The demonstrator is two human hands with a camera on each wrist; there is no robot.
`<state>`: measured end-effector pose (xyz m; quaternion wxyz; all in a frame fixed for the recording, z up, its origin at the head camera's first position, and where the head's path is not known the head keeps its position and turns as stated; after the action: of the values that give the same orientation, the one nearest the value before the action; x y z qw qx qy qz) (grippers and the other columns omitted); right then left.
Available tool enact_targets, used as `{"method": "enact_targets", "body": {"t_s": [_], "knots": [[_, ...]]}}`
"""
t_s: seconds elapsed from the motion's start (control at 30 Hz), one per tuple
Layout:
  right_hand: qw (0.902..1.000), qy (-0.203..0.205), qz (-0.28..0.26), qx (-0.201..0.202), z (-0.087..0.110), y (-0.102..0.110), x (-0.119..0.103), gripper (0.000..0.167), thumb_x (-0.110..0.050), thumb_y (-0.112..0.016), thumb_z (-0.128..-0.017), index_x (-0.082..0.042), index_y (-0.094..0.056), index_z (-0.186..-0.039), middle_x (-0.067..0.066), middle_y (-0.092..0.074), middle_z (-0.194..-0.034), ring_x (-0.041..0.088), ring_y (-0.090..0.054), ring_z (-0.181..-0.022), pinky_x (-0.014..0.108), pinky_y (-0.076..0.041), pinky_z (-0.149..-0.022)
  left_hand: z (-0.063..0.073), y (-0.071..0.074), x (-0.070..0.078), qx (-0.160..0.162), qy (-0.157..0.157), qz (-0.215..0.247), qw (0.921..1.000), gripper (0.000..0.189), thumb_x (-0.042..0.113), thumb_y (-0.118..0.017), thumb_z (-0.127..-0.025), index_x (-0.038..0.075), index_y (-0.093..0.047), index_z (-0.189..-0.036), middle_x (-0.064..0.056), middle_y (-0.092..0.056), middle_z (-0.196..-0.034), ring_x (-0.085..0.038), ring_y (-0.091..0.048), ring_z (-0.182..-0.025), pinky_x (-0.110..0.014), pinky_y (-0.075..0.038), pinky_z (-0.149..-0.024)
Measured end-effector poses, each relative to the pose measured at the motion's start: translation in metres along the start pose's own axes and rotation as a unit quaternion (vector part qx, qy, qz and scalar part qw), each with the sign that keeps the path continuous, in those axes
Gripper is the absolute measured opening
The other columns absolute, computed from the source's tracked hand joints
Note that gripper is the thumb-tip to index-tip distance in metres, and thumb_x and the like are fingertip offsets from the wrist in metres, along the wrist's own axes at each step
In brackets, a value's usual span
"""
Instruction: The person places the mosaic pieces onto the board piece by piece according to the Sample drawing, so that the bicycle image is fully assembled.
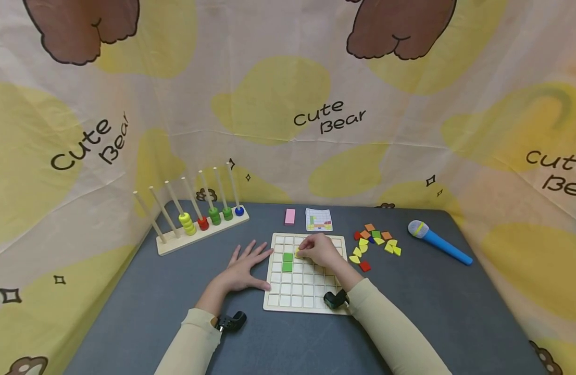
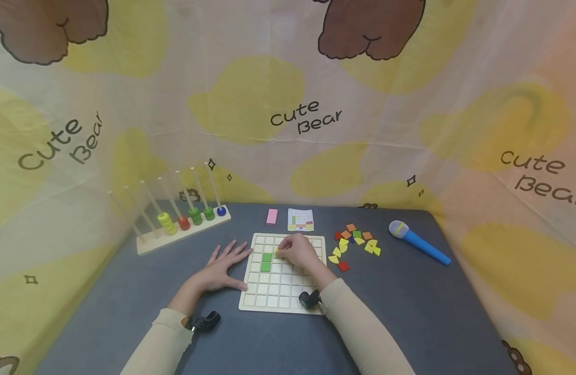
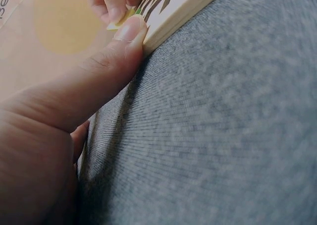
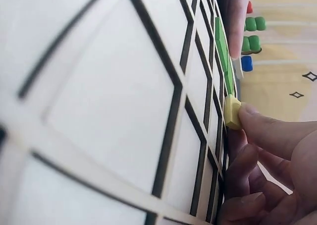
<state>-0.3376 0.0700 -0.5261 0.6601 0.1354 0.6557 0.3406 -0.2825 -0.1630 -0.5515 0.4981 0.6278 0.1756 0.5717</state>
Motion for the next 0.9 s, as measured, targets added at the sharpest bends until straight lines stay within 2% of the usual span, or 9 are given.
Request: {"method": "enact_targets", "body": {"t_s": [0.4, 0.9], "knots": [[0.9993, 0.002, 0.022, -0.03, 0.0012, -0.0052, -0.0052, 0.012, -0.019, -0.085, -0.083, -0.015, -0.074, -0.078, -0.001, -0.065, -0.074, 0.014, -0.056, -0.07, 0.027, -0.045, -0.063, -0.0011, -0.0003, -0.0002, 0.002, -0.001, 0.0, 1.0, 0.108, 0.071, -0.078, -0.071, 0.035, -0.029, -0.16, 0.006, -0.014, -0.17, -0.028, 0.006, -0.158, -0.059, 0.014, -0.121], [0.9992, 0.008, 0.029, -0.026, 0.0023, -0.0053, -0.005, 0.012, -0.019, -0.084, -0.083, -0.015, -0.073, -0.081, -0.001, -0.065, -0.076, 0.015, -0.056, -0.07, 0.027, -0.045, -0.063, -0.0011, 0.0001, 0.0005, -0.002, -0.002, 0.002, 1.0, 0.109, 0.07, -0.079, -0.07, 0.036, -0.028, -0.16, 0.006, -0.013, -0.17, -0.028, 0.006, -0.158, -0.059, 0.014, -0.121]]}}
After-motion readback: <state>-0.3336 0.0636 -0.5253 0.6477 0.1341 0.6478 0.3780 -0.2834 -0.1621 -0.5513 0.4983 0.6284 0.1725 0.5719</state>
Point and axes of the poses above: each hand's wrist, its own z-axis away from the middle knuckle, its own y-axis out of the back of the hand, x = y × z, the point moved 6 cm from there along -z, towards the middle knuckle
